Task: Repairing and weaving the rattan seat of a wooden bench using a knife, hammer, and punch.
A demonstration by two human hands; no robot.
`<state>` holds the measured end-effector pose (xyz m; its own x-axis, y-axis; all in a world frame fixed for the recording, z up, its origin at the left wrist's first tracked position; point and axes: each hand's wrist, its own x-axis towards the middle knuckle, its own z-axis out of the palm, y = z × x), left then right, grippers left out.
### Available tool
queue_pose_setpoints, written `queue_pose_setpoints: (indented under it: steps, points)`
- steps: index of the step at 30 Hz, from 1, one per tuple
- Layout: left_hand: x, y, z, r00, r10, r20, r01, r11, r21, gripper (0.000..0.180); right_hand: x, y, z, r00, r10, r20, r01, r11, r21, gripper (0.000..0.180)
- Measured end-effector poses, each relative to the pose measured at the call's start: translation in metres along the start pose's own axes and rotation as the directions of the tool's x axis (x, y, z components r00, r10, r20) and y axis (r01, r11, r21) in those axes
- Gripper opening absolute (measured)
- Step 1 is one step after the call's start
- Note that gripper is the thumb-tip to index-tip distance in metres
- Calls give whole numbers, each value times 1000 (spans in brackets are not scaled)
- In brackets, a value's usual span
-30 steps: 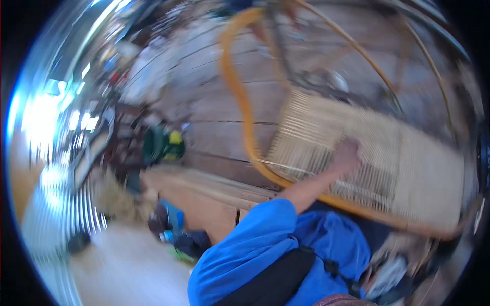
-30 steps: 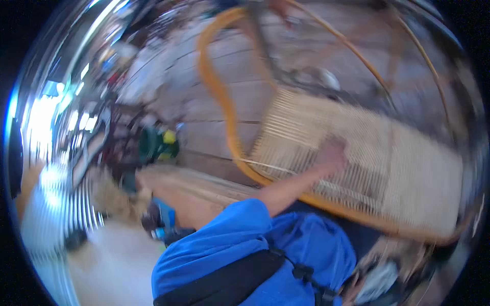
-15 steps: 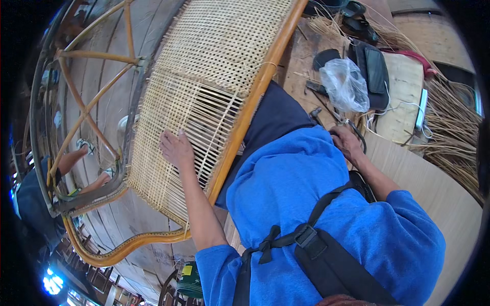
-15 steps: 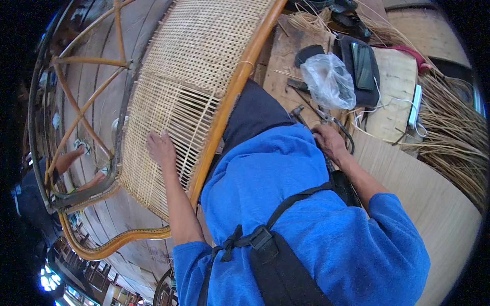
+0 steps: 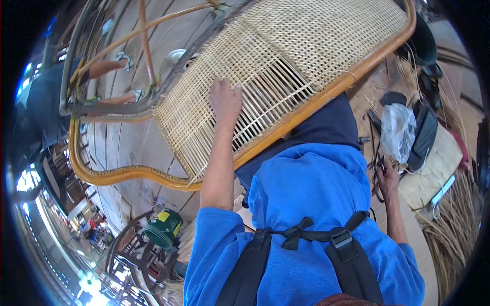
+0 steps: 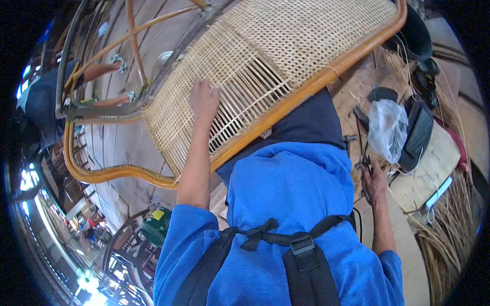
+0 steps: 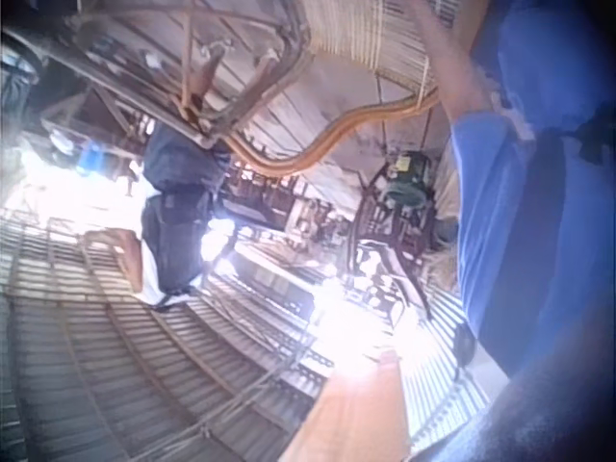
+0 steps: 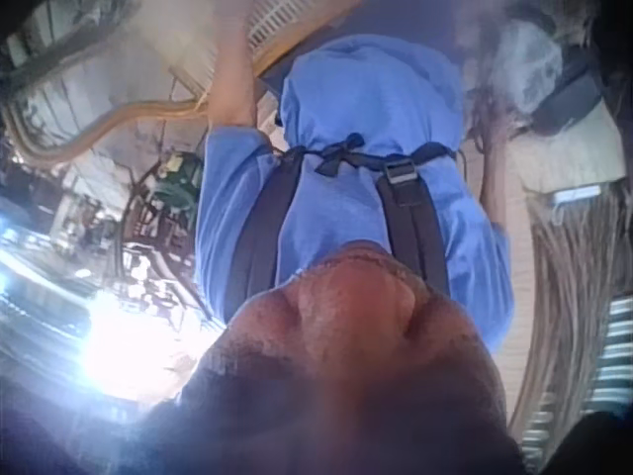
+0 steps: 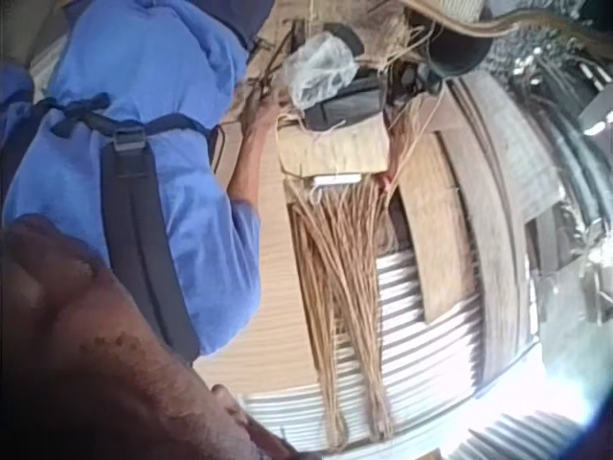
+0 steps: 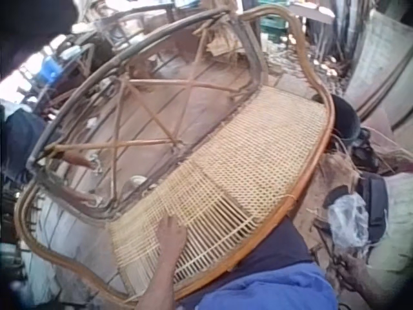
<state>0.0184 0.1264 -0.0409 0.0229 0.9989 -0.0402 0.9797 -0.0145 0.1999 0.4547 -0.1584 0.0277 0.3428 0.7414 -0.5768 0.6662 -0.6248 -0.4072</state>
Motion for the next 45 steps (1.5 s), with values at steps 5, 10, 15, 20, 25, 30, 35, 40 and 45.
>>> queue_pose_setpoints:
  steps: [5,10,15,20,25,30,35,40,45]
  points:
    - [38,56,-8,974,214,-80,-228,887,-401,28,12,-76,-44,946,-324,-10,322,938,124,29]
    - [94,112,-7,927,373,-26,-350,839,-416,24,30,-141,-42,921,-213,327,-78,721,689,31]
    - [133,139,-7,850,526,28,-486,803,-345,24,90,-206,-38,809,-215,548,-129,843,522,40]
    - [158,143,4,727,538,426,-370,830,-417,25,176,-282,-12,814,-115,569,155,988,-23,54]
    - [170,138,19,636,575,514,-344,808,-479,25,217,-324,15,767,-126,629,308,932,-189,64]
    - [168,135,23,645,556,525,-342,823,-453,24,226,-335,23,771,-98,629,360,882,-305,48]
    - [166,131,26,659,586,471,-285,775,-564,16,226,-338,22,720,-164,674,507,788,-350,33]
    - [169,131,30,646,582,494,-255,775,-578,19,227,-333,24,724,-204,659,543,758,-361,34]
    - [171,131,32,617,582,530,-285,793,-539,24,236,-320,34,733,-241,636,556,750,-357,42]
